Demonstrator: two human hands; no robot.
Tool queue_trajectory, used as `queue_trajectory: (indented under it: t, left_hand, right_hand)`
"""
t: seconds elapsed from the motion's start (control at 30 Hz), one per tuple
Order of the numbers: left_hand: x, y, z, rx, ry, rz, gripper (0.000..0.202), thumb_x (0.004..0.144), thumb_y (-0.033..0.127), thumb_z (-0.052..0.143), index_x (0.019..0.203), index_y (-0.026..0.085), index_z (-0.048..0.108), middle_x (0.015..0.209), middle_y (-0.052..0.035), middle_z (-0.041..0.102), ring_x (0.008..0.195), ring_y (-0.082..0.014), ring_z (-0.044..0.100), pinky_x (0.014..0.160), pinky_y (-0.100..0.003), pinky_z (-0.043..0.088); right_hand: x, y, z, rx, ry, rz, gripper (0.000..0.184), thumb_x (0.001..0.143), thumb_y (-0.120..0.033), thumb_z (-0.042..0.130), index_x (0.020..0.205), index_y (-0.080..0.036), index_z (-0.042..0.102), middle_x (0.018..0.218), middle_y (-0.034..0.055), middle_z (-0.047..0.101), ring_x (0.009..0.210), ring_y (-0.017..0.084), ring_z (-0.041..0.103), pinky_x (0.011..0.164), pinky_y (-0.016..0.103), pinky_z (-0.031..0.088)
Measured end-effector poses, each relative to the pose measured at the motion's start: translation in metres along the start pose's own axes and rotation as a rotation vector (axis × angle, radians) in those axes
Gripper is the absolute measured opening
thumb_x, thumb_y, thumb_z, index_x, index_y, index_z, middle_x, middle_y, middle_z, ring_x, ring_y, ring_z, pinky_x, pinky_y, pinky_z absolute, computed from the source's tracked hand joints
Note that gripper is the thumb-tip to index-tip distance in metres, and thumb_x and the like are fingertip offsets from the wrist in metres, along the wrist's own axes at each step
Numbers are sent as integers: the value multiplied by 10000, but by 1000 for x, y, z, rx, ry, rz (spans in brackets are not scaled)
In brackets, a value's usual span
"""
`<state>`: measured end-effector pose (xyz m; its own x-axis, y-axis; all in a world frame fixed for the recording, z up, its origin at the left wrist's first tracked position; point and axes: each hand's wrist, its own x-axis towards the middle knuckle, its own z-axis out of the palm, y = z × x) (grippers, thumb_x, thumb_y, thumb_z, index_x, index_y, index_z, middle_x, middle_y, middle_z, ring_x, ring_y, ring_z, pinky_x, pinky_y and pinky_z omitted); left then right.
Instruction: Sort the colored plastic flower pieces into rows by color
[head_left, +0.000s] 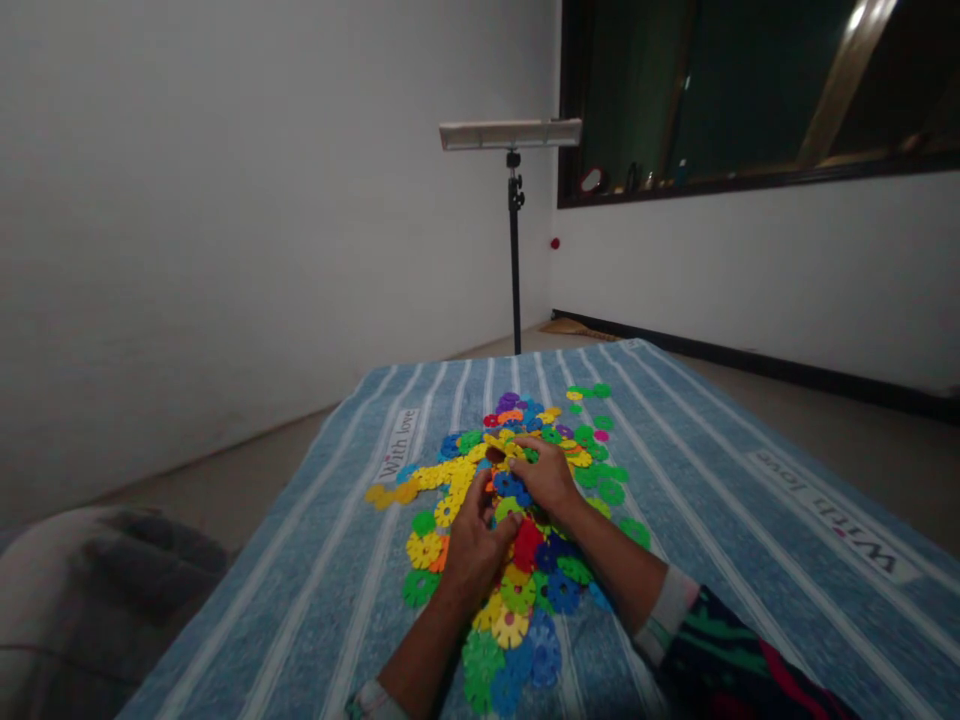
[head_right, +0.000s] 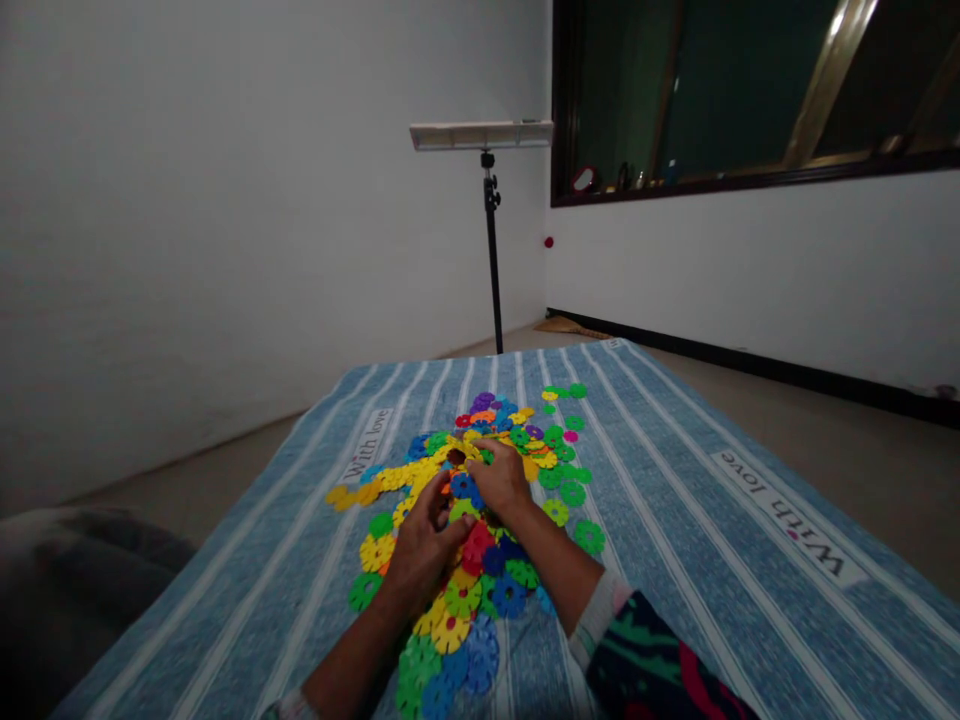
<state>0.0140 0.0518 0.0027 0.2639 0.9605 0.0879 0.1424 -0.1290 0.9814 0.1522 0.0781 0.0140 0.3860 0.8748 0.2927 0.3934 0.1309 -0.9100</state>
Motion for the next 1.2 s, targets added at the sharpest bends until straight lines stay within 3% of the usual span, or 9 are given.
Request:
queue_trajectory:
  t: [0.13, 0.27, 0.4, 0.47, 0.6, 0.73, 0.87, 1.03, 1.2]
  left_hand:
    - [3, -4, -5, 174, 121, 88, 709, 717, 320, 655, 1386, 163, 478, 1297, -116, 636, 1152, -259, 625, 987, -398, 504]
    - [10, -8, -16, 256, 206, 160, 632, 739, 350, 629, 1336, 164, 536, 1256, -119, 665, 1152, -253, 626, 996, -392, 490]
    - [13, -10, -22, 330, 218, 161, 561, 764, 382, 599, 1274, 148, 588, 1145, -120, 713, 1051, -254, 672, 958, -421, 513]
    - [14, -11, -22, 384, 233, 182, 524, 759, 396, 601, 1219, 147, 626, 1152, -131, 710, 1066, -269, 667, 971, -438, 507]
    - [16, -13, -22, 436, 246, 219, 454, 750, 424, 595, 1117, 168, 673, 1147, -121, 716, 1078, -279, 665, 982, -444, 507]
    - [19, -10, -32, 422, 262, 214, 456, 736, 468, 593, 1075, 177, 686, 1140, -113, 722, 1091, -285, 660, 996, -425, 500]
    - [28, -7, -55, 428, 341, 147, 443, 731, 501, 588, 1028, 190, 699, 1132, -104, 728, 1102, -299, 652, 1025, -448, 475]
    - [41, -19, -83, 441, 492, 29, 440, 676, 502, 606, 980, 200, 703, 1052, -93, 748, 1018, -319, 684, 945, -478, 526]
    - [44, -34, -91, 435, 519, -41, 518, 639, 529, 618, 1016, 183, 693, 1087, -105, 740, 1009, -315, 690, 936, -461, 534]
  right_hand:
    - [-14, -14, -8, 35, -164, -137, 336, 765, -262, 606, 1075, -207, 722, 1109, 71, 731, 1011, 228, 681, 940, 415, 533]
    - [-59, 0, -37, -145, -229, -360, 433, 781, -274, 639, 1211, -236, 662, 1185, 92, 690, 1100, 246, 640, 986, 450, 504]
    - [-108, 39, -69, -461, -326, -546, 888, 618, -543, 802, 1404, -245, 515, 1432, 192, 502, 1316, 410, 457, 1039, 619, 409]
    - [-118, 52, -74, -561, -378, -609, 987, 600, -633, 784, 1448, -246, 457, 1488, 218, 426, 1361, 461, 376, 1023, 685, 379]
    - [-109, 48, -61, -622, -408, -644, 745, 779, -521, 693, 1415, -195, 483, 1496, 217, 418, 1399, 404, 347, 1068, 616, 379]
    - [-83, 26, -43, -506, -415, -736, 593, 825, -421, 657, 1352, -179, 532, 1437, 180, 498, 1364, 306, 427, 1098, 470, 401]
    - [-20, 37, -57, -422, -316, -791, 548, 809, -454, 661, 1289, -203, 581, 1379, 145, 562, 1289, 268, 509, 1068, 442, 425]
    - [105, 96, -114, -667, 4, -246, 415, 823, -310, 613, 1222, -198, 629, 1282, 128, 626, 1238, 267, 541, 1063, 461, 398]
    - [167, 134, -135, -684, 42, -105, 345, 803, -300, 608, 1089, -127, 692, 1092, 196, 683, 1118, 323, 604, 962, 467, 433]
